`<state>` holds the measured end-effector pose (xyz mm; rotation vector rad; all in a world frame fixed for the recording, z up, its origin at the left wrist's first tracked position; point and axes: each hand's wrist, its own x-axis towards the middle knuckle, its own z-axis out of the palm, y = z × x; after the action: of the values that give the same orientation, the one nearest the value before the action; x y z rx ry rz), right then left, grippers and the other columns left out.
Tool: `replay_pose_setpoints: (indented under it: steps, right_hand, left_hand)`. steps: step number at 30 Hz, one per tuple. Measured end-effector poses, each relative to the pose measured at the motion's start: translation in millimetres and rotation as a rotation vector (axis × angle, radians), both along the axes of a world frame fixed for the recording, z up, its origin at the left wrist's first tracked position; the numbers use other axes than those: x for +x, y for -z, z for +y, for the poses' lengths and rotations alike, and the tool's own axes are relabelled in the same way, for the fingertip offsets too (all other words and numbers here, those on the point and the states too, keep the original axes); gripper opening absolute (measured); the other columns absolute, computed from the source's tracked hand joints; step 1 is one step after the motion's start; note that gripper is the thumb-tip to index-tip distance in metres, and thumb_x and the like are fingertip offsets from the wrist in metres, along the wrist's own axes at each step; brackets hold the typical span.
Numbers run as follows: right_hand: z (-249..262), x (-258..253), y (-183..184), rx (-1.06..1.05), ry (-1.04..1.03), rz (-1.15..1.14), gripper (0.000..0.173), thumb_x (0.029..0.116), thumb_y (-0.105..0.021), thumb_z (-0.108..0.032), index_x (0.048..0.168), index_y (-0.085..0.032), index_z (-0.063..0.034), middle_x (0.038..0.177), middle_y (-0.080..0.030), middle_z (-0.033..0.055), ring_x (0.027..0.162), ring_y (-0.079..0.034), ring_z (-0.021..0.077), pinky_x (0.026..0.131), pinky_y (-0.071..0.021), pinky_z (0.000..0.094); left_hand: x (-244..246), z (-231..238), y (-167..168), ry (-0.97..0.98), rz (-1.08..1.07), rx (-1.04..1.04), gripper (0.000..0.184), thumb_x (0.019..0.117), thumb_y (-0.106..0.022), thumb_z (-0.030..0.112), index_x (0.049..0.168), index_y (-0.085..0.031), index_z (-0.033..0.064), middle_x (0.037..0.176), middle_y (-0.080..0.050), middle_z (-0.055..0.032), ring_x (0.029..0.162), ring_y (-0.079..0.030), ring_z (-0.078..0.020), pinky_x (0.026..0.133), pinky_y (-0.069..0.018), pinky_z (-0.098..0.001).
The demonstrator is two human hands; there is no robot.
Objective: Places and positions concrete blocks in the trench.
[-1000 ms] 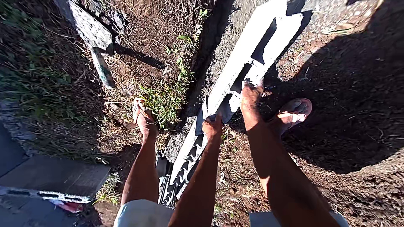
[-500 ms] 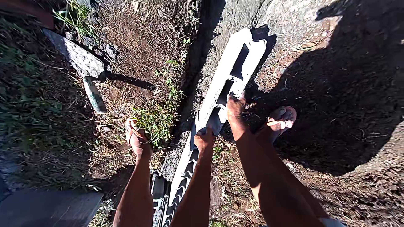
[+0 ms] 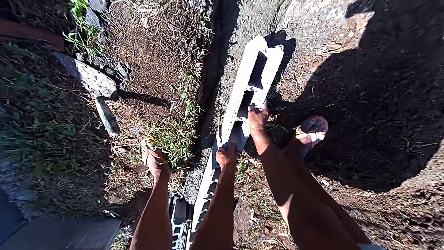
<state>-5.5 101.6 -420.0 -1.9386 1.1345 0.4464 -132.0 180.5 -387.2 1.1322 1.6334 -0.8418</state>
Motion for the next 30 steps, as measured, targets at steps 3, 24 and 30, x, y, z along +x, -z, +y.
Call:
replay_pose_setpoints:
  steps: [3, 24, 30]
  right_hand:
    - [-1, -1, 0, 0.003, 0.013, 0.001, 0.073, 0.0969, -0.067, -0.007, 0.160, -0.031, -0.0007, 0.149, -0.053, 0.0216, 0.138, -0.052, 0.0282, 0.117, -0.0408, 0.0421]
    - [4, 4, 4, 0.003, 0.014, 0.030, 0.074, 0.0965, -0.065, -0.006, 0.162, -0.030, -0.0036, 0.148, -0.055, 0.0208, 0.138, -0.053, 0.0290, 0.116, -0.0412, 0.0439]
    - [2, 2, 7, -0.027, -0.024, 0.026, 0.075, 0.0951, -0.067, -0.006, 0.161, -0.031, -0.0031, 0.148, -0.055, 0.0196, 0.138, -0.053, 0.0290, 0.116, -0.0406, 0.0443]
  left_hand:
    - [0, -2, 1, 0.006, 0.000, 0.019, 0.033, 0.0986, -0.072, 0.030, 0.104, -0.065, -0.0021, 0.077, -0.071, -0.0112, 0.065, -0.072, -0.0191, 0.063, -0.0627, -0.0357]
    - [5, 4, 9, 0.007, 0.028, 0.003, 0.034, 0.0990, -0.071, 0.030, 0.106, -0.064, -0.0025, 0.077, -0.070, -0.0111, 0.065, -0.071, -0.0182, 0.063, -0.0623, -0.0345]
    - [4, 2, 9, -0.017, 0.040, -0.014, 0.035, 0.0994, -0.071, 0.030, 0.107, -0.063, -0.0031, 0.078, -0.070, -0.0115, 0.066, -0.072, -0.0185, 0.062, -0.0622, -0.0342]
